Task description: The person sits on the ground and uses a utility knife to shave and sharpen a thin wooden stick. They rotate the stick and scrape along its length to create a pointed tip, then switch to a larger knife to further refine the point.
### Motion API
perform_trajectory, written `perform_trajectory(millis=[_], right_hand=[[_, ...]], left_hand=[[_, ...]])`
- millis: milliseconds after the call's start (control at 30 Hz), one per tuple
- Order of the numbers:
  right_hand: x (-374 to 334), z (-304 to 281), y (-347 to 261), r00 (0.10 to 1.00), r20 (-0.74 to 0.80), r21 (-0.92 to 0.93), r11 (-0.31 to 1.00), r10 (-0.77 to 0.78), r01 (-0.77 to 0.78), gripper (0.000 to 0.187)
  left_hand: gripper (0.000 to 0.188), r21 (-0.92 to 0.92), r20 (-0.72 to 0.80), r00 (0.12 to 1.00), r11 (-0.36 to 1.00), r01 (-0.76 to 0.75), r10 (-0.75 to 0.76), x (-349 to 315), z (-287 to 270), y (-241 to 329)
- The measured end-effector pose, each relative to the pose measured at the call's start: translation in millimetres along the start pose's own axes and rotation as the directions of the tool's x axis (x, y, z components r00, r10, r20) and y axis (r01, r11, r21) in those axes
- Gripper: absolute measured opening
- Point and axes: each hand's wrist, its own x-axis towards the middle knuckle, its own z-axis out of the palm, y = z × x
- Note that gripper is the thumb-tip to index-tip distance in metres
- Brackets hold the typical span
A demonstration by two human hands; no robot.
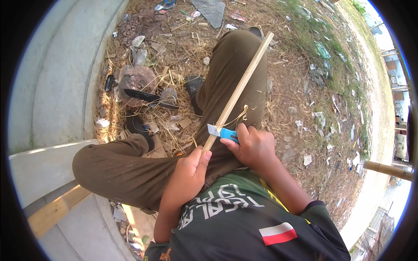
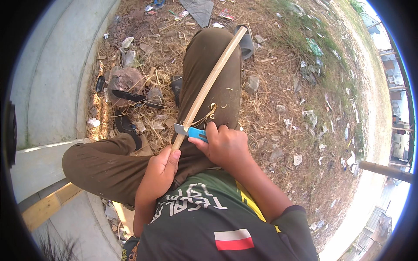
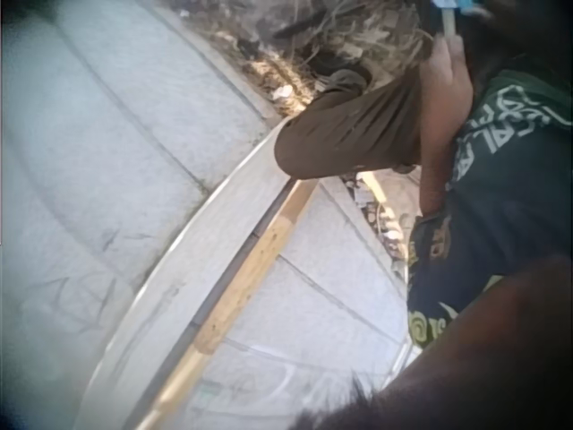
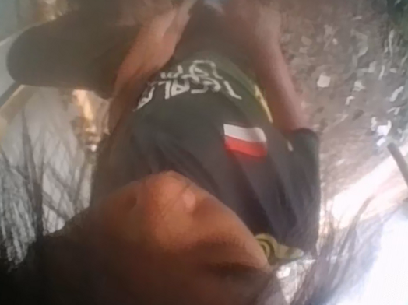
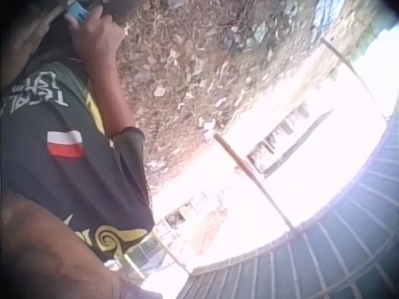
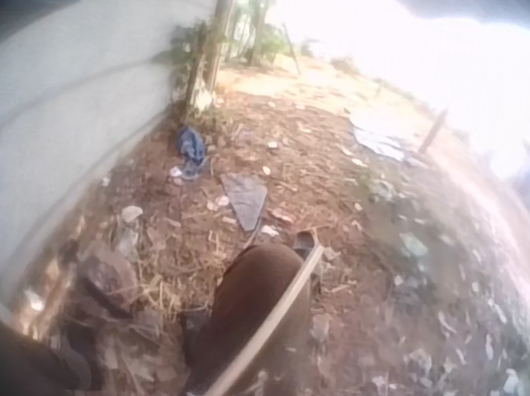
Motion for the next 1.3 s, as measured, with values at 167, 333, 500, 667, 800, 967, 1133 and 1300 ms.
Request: perform_trajectory(millis=[167,333,500,667,800,967,1133,1300], right_hand=[[-2,7,1,0.998,-0.064,-0.034,0.999,-0.029,0.027,0.054],[-2,8,0,0.995,-0.103,0.003,1.0,-0.019,0.019,0.052],[-4,7,0,0.997,-0.066,0.065,0.997,0.044,-0.04,0.047],[-6,7,1,0.997,-0.049,0.107,0.993,0.058,-0.052,0.045],[-6,3,0,0.997,-0.029,0.119,0.991,0.067,-0.063,0.044],[0,7,5,0.978,-0.052,0.15,0.969,0.203,-0.194,0.043],[-8,11,15,0.988,-0.147,0.138,0.99,0.053,-0.033,0.042],[-2,-5,16,0.998,-0.051,0.116,0.993,0.027,-0.021,0.043]], left_hand=[[0.036,0.031,-0.021,1.0,0.999,-0.019,0.019,-12,-2,-5],[0.034,0.117,-0.016,0.995,0.988,0.1,-0.099,-29,-8,18],[0.034,0.203,-0.012,0.994,0.973,0.113,-0.113,-49,-18,9],[0.035,0.188,0.006,0.975,0.958,0.219,-0.224,-73,-29,13],[0.036,0.173,0.028,0.96,0.947,0.269,-0.278,-92,-37,6],[0.035,0.067,0.087,0.941,0.945,0.321,-0.326,-140,-54,-24],[0.036,-0.022,0.151,0.932,0.942,0.336,-0.329,-162,-54,-28],[0.037,0.058,0.036,0.955,0.955,0.291,-0.293,-134,-43,-26]])
